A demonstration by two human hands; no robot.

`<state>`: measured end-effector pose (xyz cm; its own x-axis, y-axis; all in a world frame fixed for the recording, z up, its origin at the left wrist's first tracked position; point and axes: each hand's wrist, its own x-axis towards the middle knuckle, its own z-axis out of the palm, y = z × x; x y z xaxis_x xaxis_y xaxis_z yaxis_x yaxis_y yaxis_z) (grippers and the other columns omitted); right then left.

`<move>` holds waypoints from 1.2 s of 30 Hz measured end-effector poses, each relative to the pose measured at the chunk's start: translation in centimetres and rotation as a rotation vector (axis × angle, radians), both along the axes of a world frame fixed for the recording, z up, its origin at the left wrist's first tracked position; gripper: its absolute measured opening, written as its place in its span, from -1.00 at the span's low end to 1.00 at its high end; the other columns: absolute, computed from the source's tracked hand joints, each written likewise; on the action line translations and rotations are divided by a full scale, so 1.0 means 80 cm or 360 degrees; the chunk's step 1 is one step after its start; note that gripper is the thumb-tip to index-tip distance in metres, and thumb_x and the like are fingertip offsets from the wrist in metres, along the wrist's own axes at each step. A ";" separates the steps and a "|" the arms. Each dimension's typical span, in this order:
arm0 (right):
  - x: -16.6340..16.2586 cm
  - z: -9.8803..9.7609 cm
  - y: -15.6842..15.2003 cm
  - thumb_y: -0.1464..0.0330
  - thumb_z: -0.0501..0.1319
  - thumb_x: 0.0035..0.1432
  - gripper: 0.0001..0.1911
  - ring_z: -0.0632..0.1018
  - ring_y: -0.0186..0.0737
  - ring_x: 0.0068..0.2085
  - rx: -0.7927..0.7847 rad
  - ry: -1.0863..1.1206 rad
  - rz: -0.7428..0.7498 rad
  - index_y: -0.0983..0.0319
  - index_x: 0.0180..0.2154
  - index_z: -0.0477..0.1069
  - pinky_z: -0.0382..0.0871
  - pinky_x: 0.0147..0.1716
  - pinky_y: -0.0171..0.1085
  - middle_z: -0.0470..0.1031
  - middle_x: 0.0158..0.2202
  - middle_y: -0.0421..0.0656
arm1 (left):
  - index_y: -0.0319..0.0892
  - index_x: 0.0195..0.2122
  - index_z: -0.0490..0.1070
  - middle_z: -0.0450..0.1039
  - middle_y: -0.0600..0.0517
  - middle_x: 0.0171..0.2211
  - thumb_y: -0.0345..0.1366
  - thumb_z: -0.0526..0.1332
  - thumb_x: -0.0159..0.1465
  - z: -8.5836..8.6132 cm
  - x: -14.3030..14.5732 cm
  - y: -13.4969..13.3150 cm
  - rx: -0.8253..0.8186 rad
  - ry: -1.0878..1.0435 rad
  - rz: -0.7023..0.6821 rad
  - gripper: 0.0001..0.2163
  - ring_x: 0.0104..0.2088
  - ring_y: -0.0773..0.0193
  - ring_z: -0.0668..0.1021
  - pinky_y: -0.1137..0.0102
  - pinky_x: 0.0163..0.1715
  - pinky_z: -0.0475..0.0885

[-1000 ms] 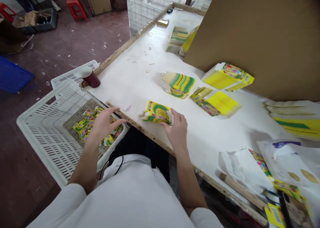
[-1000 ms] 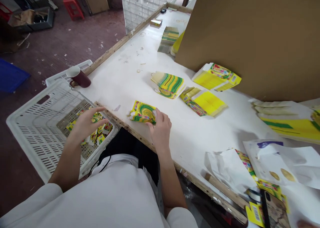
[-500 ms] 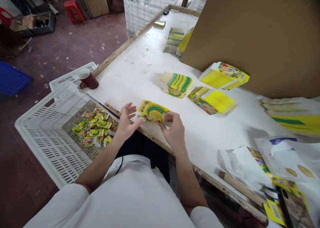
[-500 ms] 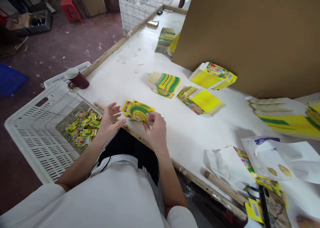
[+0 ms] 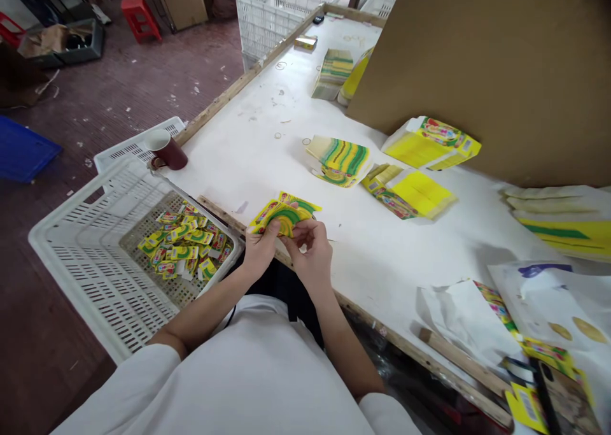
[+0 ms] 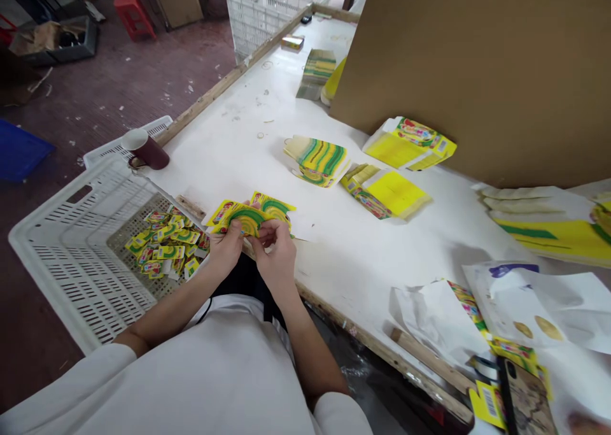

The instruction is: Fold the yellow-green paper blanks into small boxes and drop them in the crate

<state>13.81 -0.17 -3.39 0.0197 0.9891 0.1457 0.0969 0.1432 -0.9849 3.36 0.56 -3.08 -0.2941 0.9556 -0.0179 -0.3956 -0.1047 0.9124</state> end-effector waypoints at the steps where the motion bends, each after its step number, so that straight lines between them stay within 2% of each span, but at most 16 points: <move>1: 0.000 0.002 0.000 0.36 0.35 0.10 -0.74 0.49 -0.31 -0.39 -0.0003 0.0035 -0.0005 0.13 -0.22 0.30 0.43 -0.38 -0.27 0.43 -0.38 -0.27 | -0.10 -0.23 0.57 0.63 -0.01 -0.26 0.08 0.36 0.14 0.000 0.001 -0.001 0.0001 -0.0032 -0.0004 -0.64 0.00 0.08 0.61 0.21 0.00 0.54; 4: -0.001 0.006 -0.001 0.35 0.35 0.11 -0.75 0.50 -0.30 -0.35 0.0004 0.0196 0.0004 0.13 -0.22 0.30 0.44 -0.34 -0.26 0.42 -0.37 -0.26 | -0.10 -0.19 0.56 0.63 -0.03 -0.24 0.11 0.37 0.11 0.007 0.007 -0.001 0.0004 -0.0152 -0.0026 -0.59 -0.02 0.08 0.62 0.21 -0.03 0.55; 7: -0.002 0.006 0.000 0.30 0.38 0.09 -0.66 0.51 -0.28 -0.31 -0.0040 0.0371 0.0113 0.11 -0.16 0.29 0.45 -0.34 -0.26 0.46 -0.30 -0.22 | -0.10 -0.16 0.55 0.62 -0.07 -0.20 0.12 0.37 0.09 0.017 0.011 0.001 -0.0026 -0.0241 -0.0099 -0.56 -0.01 0.04 0.61 0.17 -0.05 0.56; 9: -0.003 0.005 0.000 0.28 0.40 0.07 -0.59 0.52 -0.28 -0.31 -0.0057 0.0447 0.0179 0.10 -0.11 0.26 0.44 -0.34 -0.26 0.48 -0.28 -0.22 | -0.09 -0.16 0.53 0.61 -0.08 -0.19 0.13 0.36 0.10 0.023 0.008 0.002 -0.0035 -0.0297 -0.0193 -0.56 0.01 0.02 0.59 0.15 -0.05 0.55; 13: -0.004 0.008 -0.006 0.32 0.35 0.14 -0.53 0.51 -0.29 -0.36 -0.0018 0.0479 0.0319 0.05 0.00 0.17 0.41 -0.36 -0.27 0.45 -0.37 -0.30 | -0.11 -0.18 0.49 0.57 -0.07 -0.25 0.15 0.39 0.04 0.036 -0.005 0.007 -0.0019 -0.0411 -0.0424 -0.52 -0.03 0.03 0.59 0.17 -0.08 0.54; 15: -0.005 0.012 -0.012 0.35 0.32 0.17 -0.53 0.53 -0.26 -0.30 0.0054 0.0328 0.0352 0.05 0.05 0.17 0.44 -0.29 -0.24 0.46 -0.32 -0.26 | -0.13 -0.25 0.45 0.50 0.00 -0.37 0.13 0.38 0.06 0.044 -0.008 0.013 -0.0036 -0.0492 -0.0316 -0.56 -0.14 0.09 0.60 0.22 -0.13 0.55; 18: -0.010 0.014 -0.020 0.32 0.35 0.13 -0.49 0.52 -0.19 -0.16 0.0140 0.0070 0.0422 0.09 0.08 0.25 0.46 -0.17 -0.17 0.48 -0.14 -0.15 | -0.13 -0.36 0.37 0.30 0.13 -0.53 0.12 0.34 0.11 0.049 -0.006 0.019 -0.0044 -0.0593 -0.0023 -0.60 -0.34 0.26 0.57 0.33 -0.21 0.53; 20: -0.011 0.011 -0.019 0.28 0.40 0.07 -0.47 0.52 -0.19 -0.19 0.0115 0.0026 0.0467 0.10 0.06 0.30 0.47 -0.20 -0.18 0.49 -0.15 -0.15 | -0.12 -0.37 0.36 0.27 0.15 -0.54 0.16 0.34 0.09 0.047 -0.005 0.018 -0.0054 -0.0574 0.0043 -0.57 -0.37 0.31 0.55 0.37 -0.22 0.52; 22: -0.009 0.004 -0.014 0.25 0.41 0.06 -0.52 0.52 -0.21 -0.26 0.0047 0.0080 0.0418 0.11 0.01 0.36 0.47 -0.24 -0.20 0.51 -0.22 -0.19 | -0.11 -0.31 0.40 0.37 0.11 -0.46 0.25 0.33 0.04 0.040 -0.006 0.013 -0.0061 -0.0480 -0.0022 -0.49 -0.27 0.26 0.57 0.36 -0.17 0.51; 24: -0.003 -0.002 -0.006 0.26 0.38 0.08 -0.63 0.54 -0.20 -0.24 0.0004 0.0166 0.0277 0.12 -0.06 0.41 0.47 -0.22 -0.18 0.54 -0.22 -0.18 | -0.10 -0.20 0.45 0.49 0.04 -0.31 0.29 0.33 0.00 0.030 -0.008 0.007 -0.0027 -0.0339 -0.0152 -0.43 -0.15 0.20 0.57 0.34 -0.11 0.50; 26: 0.003 -0.005 0.000 0.28 0.34 0.12 -0.77 0.56 -0.18 -0.21 0.0030 0.0221 0.0114 0.12 -0.15 0.46 0.48 -0.19 -0.16 0.57 -0.22 -0.17 | -0.09 -0.15 0.49 0.54 0.02 -0.22 0.17 0.39 0.03 0.019 -0.012 0.003 0.0001 -0.0176 -0.0186 -0.49 -0.12 0.20 0.57 0.33 -0.08 0.48; 28: 0.010 -0.003 0.005 0.29 0.34 0.13 -0.90 0.56 -0.19 -0.28 0.0102 0.0179 0.0023 0.12 -0.27 0.50 0.48 -0.26 -0.17 0.57 -0.31 -0.20 | -0.09 -0.20 0.53 0.58 0.04 -0.26 -0.01 0.43 0.08 0.009 -0.019 0.002 -0.0017 -0.0037 -0.0094 -0.64 -0.17 0.22 0.59 0.32 -0.08 0.48; 30: 0.017 0.002 0.008 0.28 0.34 0.12 -0.94 0.53 -0.22 -0.39 0.0178 0.0075 0.0003 0.11 -0.35 0.53 0.45 -0.36 -0.19 0.56 -0.41 -0.24 | -0.12 -0.27 0.56 0.60 0.04 -0.31 -0.07 0.44 0.09 0.007 -0.033 0.005 -0.0055 0.0108 -0.0034 -0.72 -0.21 0.21 0.60 0.29 -0.09 0.48; 31: 0.022 0.005 0.009 0.28 0.34 0.13 -0.95 0.52 -0.21 -0.40 0.0221 0.0015 -0.0003 0.10 -0.35 0.54 0.45 -0.38 -0.18 0.56 -0.42 -0.24 | -0.12 -0.26 0.57 0.61 0.01 -0.29 -0.05 0.43 0.09 0.010 -0.042 0.006 -0.0046 0.0190 -0.0048 -0.70 -0.20 0.18 0.61 0.26 -0.07 0.49; 33: 0.031 0.012 0.012 0.29 0.31 0.17 -0.94 0.56 -0.17 -0.34 0.0339 -0.0148 -0.0054 0.06 -0.30 0.58 0.48 -0.30 -0.12 0.60 -0.37 -0.22 | -0.10 -0.07 0.54 0.60 -0.06 -0.11 0.08 0.40 0.08 0.025 -0.066 0.007 0.0062 0.0376 -0.0117 -0.52 -0.06 0.10 0.60 0.23 0.00 0.46; 36: 0.043 0.019 0.011 0.37 0.28 0.22 -0.83 0.58 -0.10 -0.19 0.0623 -0.0540 -0.0118 -0.04 -0.27 0.61 0.43 -0.04 0.01 0.65 -0.31 -0.21 | -0.05 0.26 0.28 0.36 -0.17 0.23 0.27 0.36 -0.03 0.062 -0.098 0.001 0.0301 0.0844 -0.0256 -0.13 0.25 -0.06 0.40 0.14 0.18 0.33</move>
